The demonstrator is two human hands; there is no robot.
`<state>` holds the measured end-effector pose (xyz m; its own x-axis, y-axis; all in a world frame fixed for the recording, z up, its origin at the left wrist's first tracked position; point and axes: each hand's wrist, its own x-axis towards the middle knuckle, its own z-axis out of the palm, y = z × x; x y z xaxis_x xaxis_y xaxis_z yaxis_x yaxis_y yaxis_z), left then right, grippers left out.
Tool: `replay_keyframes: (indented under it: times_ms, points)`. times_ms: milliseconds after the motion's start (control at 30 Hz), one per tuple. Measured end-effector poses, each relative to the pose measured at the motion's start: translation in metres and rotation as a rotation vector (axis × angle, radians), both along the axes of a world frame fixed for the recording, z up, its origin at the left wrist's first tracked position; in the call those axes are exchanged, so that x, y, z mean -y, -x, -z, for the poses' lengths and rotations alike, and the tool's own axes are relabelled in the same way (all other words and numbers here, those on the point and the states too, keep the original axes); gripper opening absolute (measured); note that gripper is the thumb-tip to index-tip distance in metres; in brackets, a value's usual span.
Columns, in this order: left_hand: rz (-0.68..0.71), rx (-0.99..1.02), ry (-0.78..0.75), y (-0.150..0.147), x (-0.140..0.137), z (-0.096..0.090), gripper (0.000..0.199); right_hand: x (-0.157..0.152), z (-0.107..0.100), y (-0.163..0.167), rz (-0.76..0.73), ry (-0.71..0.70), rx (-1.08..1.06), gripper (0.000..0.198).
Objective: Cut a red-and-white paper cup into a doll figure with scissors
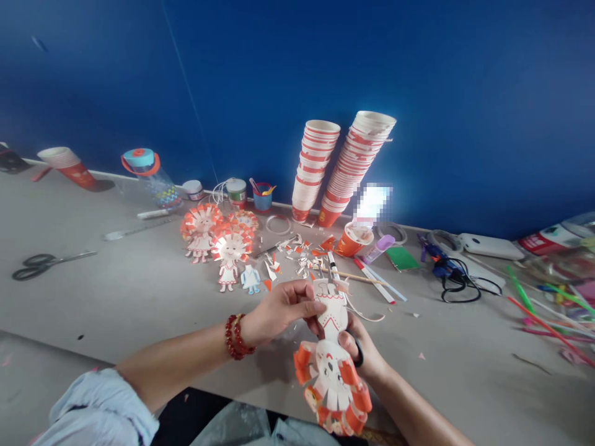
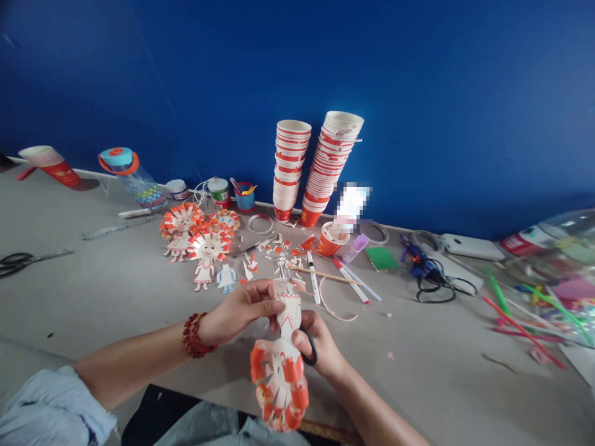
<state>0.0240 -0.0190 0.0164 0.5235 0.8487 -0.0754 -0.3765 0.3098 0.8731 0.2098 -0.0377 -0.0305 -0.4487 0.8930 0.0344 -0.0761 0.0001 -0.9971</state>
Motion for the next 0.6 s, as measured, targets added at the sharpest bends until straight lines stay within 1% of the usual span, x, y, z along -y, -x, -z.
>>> replay_keyframes:
  times_ms: [200, 467, 600]
  points:
    - [0.002, 0.0, 0.0, -0.0006, 0.0005, 0.0012, 0.025, -0.0006, 0.005, -0.0007, -0.048, -0.008, -0.003, 0.051]
    - [-0.001, 0.0, -0.024, 0.0001, 0.0005, 0.002, 0.026, 0.0003, 0.0015, 0.0012, -0.004, -0.048, 0.07, 0.057]
    - [-0.009, -0.004, -0.024, 0.0003, 0.0007, 0.0012, 0.027, -0.0005, -0.0014, 0.0035, -0.009, -0.055, 0.062, 0.058]
